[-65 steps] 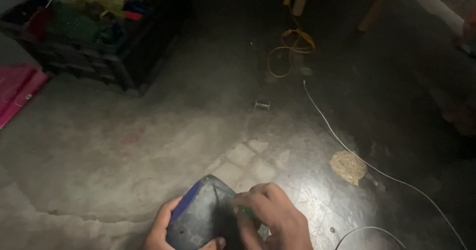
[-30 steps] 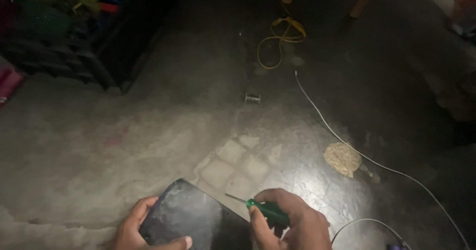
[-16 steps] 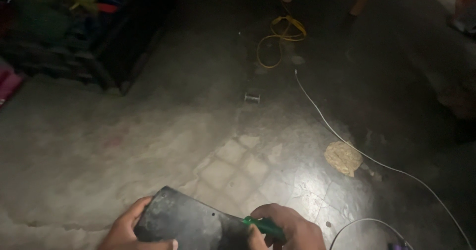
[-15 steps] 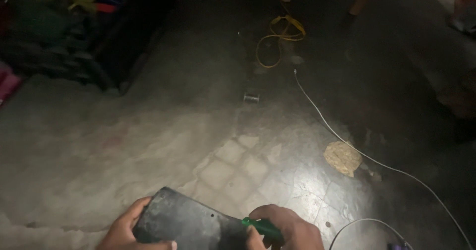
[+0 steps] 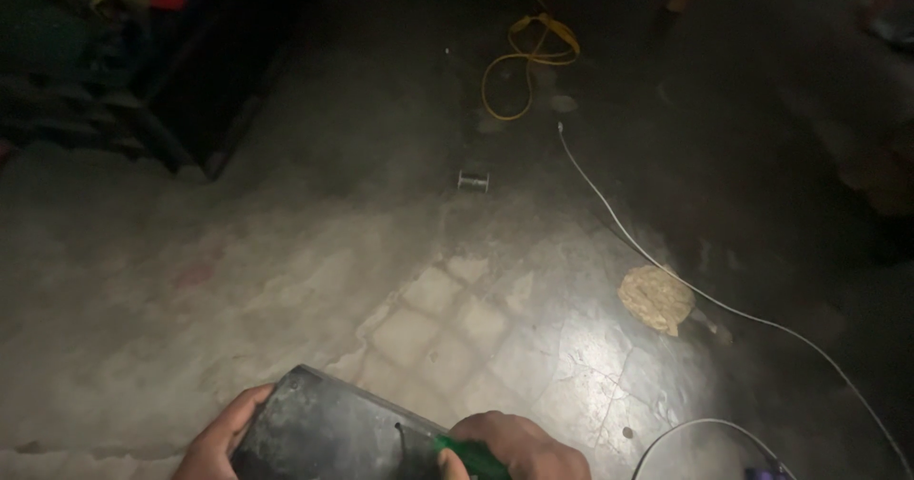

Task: Removing a screw from a blue plastic component using a screwdriver.

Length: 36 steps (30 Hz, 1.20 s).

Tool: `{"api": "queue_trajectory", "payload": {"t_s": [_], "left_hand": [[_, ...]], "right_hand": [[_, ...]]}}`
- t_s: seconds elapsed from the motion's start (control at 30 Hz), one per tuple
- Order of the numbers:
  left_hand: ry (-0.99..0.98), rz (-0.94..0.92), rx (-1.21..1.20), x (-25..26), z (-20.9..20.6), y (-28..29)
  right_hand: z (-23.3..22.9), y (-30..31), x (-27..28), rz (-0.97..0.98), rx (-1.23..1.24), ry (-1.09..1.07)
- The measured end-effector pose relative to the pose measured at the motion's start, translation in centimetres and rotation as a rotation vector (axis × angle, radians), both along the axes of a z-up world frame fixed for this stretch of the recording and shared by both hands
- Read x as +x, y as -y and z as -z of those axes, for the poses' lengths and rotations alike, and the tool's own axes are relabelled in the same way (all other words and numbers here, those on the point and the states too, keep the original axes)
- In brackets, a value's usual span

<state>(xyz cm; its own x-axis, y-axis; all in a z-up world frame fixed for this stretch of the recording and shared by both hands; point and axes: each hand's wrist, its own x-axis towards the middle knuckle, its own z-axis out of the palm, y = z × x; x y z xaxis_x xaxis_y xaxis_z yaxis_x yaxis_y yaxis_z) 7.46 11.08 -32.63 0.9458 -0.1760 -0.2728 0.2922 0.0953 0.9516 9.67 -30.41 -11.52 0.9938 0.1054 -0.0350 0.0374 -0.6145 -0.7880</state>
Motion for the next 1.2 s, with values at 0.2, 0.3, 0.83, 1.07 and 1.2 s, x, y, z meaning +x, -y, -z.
{"api": "queue_trajectory", "payload": {"t_s": [0.2,0.3,0.83,1.07,1.2], "left_hand": [[-0.027,-0.075,0.092,0.4,-2.2,1.6],[0.029,-0.090,0.111,0.4,-3.4,2.6],[0.031,-0.062,0.378,-0.4,-18.9,8.6],[-0.128,-0.156,0.380,-1.0,-21.6,9.5],[-0.162,-0.161,0.282,-1.4,-23.8,10.7]], "right_hand": [[3.2,-0.8,1.1,-0.163,-0.087,0.142],[3.2,-2.1,0.7,-0.119,-0.174,0.218],[-3.5,-4.3,-0.1,-0.172,-0.293,0.039],[-7.2,-4.4,0.6,-0.267,-0.217,-0.113],[-8.6,-3.8,0.4,-0.337,-0.192,-0.166]]}}
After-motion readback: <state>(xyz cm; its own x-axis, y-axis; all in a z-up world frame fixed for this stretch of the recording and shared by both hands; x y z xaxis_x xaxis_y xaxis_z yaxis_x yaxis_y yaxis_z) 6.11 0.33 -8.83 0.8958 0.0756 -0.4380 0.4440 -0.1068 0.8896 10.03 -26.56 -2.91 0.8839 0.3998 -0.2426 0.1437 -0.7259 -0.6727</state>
